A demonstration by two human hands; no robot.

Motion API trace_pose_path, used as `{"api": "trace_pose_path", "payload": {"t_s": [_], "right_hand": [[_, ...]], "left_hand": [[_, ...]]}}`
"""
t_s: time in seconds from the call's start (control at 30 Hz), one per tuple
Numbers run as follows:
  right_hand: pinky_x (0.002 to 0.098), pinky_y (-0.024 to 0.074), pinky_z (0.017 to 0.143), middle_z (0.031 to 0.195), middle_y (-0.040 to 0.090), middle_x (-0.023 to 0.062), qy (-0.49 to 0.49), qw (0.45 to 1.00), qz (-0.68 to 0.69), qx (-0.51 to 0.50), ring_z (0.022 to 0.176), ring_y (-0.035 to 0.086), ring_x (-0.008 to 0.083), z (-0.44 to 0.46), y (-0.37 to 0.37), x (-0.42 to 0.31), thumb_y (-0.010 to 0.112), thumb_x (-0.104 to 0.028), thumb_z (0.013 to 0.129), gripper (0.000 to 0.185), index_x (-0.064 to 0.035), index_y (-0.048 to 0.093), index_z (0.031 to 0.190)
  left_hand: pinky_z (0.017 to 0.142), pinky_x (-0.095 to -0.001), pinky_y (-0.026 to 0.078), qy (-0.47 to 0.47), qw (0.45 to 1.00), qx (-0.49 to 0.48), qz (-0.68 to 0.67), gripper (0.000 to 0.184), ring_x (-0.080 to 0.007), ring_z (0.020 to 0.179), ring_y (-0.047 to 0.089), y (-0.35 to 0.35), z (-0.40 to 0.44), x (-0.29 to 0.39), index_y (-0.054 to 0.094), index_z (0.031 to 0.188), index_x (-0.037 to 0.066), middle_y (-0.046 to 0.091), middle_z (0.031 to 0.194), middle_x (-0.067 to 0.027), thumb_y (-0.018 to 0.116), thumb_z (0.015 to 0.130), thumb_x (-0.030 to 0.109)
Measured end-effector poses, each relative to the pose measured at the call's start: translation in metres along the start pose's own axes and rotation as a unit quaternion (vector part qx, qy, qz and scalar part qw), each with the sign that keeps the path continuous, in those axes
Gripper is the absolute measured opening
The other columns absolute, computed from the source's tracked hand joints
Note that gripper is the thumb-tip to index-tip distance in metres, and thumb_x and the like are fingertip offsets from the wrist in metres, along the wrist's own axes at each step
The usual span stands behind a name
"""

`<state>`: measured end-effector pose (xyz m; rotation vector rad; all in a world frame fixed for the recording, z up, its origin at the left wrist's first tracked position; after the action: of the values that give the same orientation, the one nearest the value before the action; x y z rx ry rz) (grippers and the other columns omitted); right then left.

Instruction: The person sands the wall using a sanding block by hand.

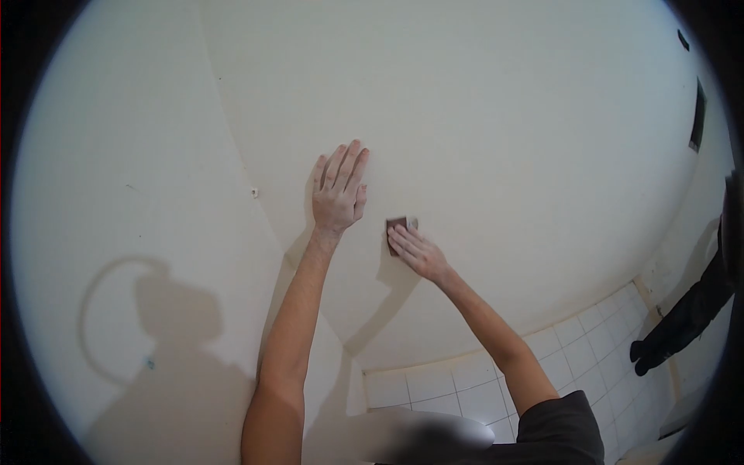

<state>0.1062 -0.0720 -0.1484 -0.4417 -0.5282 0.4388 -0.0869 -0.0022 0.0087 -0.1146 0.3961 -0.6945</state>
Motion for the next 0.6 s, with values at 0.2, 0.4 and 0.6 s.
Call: {"api": "trace_pose_path", "payload": {"t_s": [0.2, 0.4, 0.6], "right_hand": [[0.0428, 0.0443, 0.120, 0.155, 0.053, 0.0113, -0.013, 0.995, 0.036, -0.095, 0.144, 0.050, 0.0270, -0.062, 0.016, -0.028, 0.059, -0.010, 0.093, 0.050, 0.0005, 0.057, 0.142], [0.0421, 0.0447, 0.120, 0.155, 0.053, 0.0111, -0.047, 0.998, -0.027, -0.013, 0.145, 0.050, 0.0273, -0.018, -0.012, 0.015, 0.059, -0.010, 0.091, 0.050, 0.0001, 0.059, 0.141], [0.0430, 0.0472, 0.117, 0.152, 0.056, 0.0113, -0.005, 0.988, -0.119, 0.099, 0.143, 0.051, 0.0295, 0.079, -0.057, 0.053, 0.061, -0.010, 0.091, 0.047, -0.0055, 0.064, 0.138]], "left_hand": [[0.127, -0.0479, 0.026, -0.015, 1.000, 0.000, -0.006, 0.059, -0.0192, 0.149, 0.041, 0.000, -0.001, 0.000, 0.052, 0.154, 0.019, 0.046, 0.162, 0.0010, 0.050, 0.096, 0.026], [0.127, -0.0480, 0.026, -0.014, 1.000, 0.004, -0.009, 0.059, -0.0192, 0.149, 0.041, 0.001, -0.002, 0.000, 0.052, 0.154, 0.019, 0.046, 0.162, 0.0011, 0.051, 0.095, 0.026], [0.127, -0.0484, 0.026, -0.016, 1.000, -0.002, -0.010, 0.060, -0.0193, 0.150, 0.040, 0.002, -0.002, 0.000, 0.051, 0.155, 0.019, 0.046, 0.162, 0.0010, 0.051, 0.095, 0.025]]}}
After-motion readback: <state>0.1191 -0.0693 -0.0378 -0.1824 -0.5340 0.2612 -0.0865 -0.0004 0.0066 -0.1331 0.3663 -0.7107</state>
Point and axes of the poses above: each hand's wrist, its own z-axis towards the middle knuckle, its own y-axis out of the palm, x = y × z, the point moved 3 cm from there along z, towards the middle knuckle
